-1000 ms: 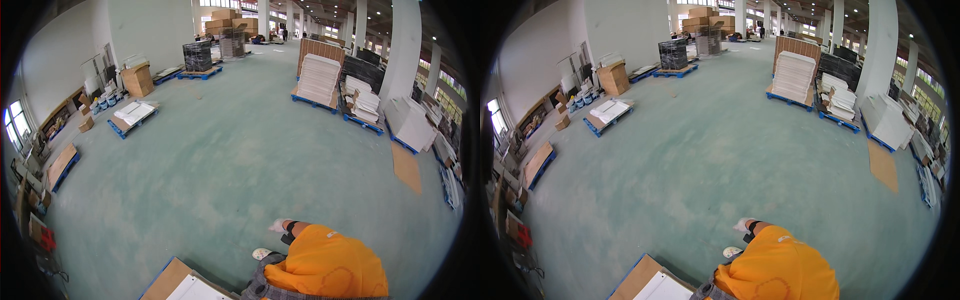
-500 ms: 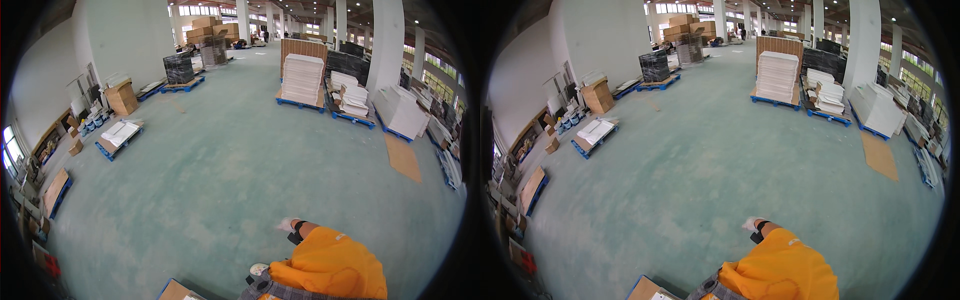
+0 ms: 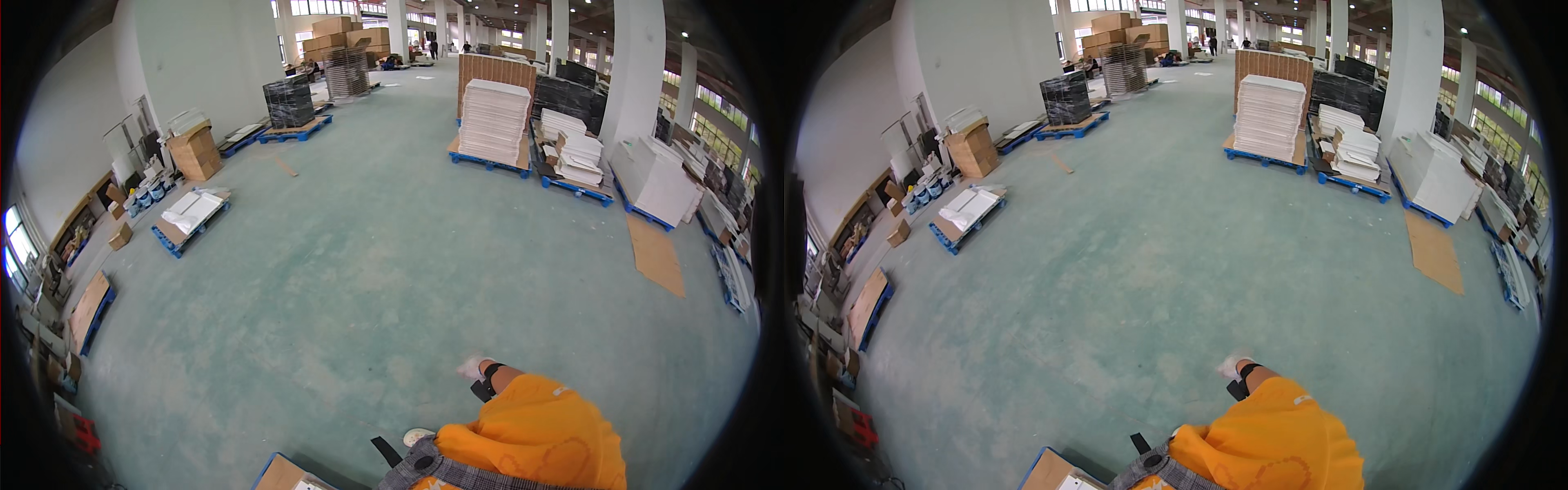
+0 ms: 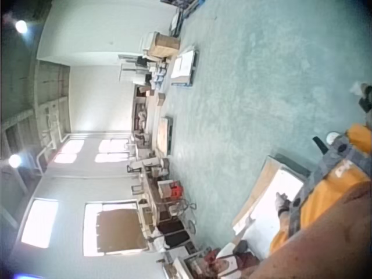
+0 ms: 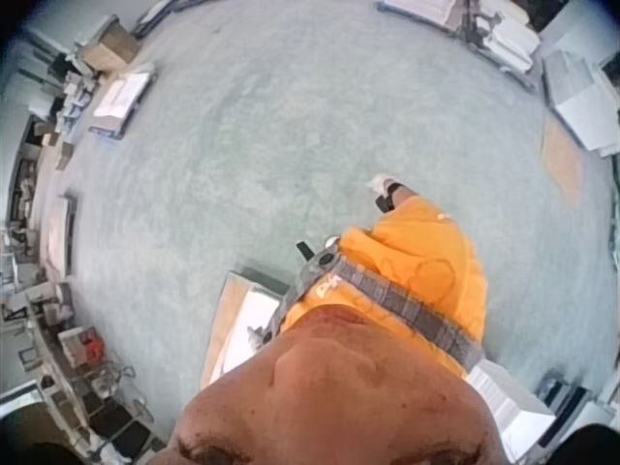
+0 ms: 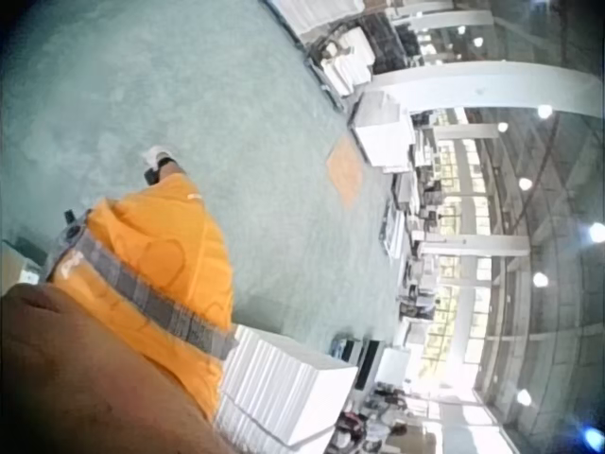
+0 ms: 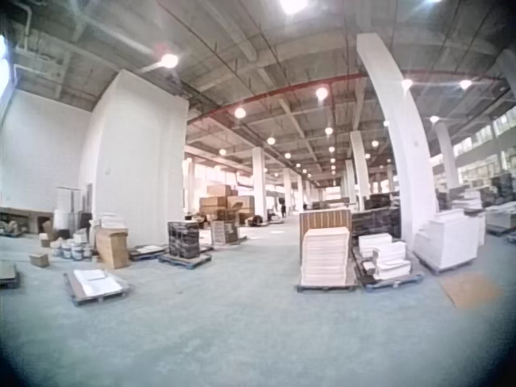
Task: Moving and stacking large white furniture panels onto a pallet stack.
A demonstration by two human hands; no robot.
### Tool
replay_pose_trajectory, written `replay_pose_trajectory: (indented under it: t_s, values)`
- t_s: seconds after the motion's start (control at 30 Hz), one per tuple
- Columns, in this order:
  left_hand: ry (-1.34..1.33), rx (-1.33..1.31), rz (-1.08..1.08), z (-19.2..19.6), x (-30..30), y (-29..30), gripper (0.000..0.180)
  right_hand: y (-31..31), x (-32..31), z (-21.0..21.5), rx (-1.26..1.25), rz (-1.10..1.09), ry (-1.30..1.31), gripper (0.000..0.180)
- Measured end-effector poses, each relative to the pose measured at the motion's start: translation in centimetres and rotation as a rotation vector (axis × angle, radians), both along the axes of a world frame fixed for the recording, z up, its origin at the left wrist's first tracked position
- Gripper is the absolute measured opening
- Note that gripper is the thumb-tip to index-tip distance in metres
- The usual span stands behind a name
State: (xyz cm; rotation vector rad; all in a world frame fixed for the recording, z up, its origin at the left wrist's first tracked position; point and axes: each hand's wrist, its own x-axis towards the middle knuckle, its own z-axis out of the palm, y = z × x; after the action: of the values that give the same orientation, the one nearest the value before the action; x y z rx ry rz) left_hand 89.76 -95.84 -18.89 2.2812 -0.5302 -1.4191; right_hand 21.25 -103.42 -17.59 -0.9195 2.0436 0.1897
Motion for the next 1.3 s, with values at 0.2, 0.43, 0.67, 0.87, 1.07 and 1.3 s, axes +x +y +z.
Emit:
replay_pose_trajectory:
  t_s: [0.2,0.43,0.67,0.87,1.07,1.3]
  values:
    - [-0.052,0.048,-0.057,0.5,2.3,-0.3,0.072,-1.1,1.9,0.0,0.043,0.036,-0.054,0.05]
    - [0.0,0.096,0.056,-0.5,4.4,0.6,0.064,-2.3,4.3,2.3,0.015,0.01,-0.154,0.055]
    - [0.022,0.124,0.109,-2.1,6.0,1.9,0.069,-2.6,5.2,2.4,0.032,-0.021,-0.205,0.059]
    - [0.063,0.133,0.085,-5.6,8.0,2.7,0.069,-2.5,5.6,2.2,0.037,-0.025,-0.216,0.06]
    - [0.05,0.116,0.025,-9.0,10.4,4.0,0.07,-3.0,6.8,2.4,-0.038,0.005,-0.155,0.054]
    - [0.029,0.125,-0.045,-9.0,10.4,3.3,0.07,-2.7,6.4,1.8,0.038,0.024,-0.203,0.059]
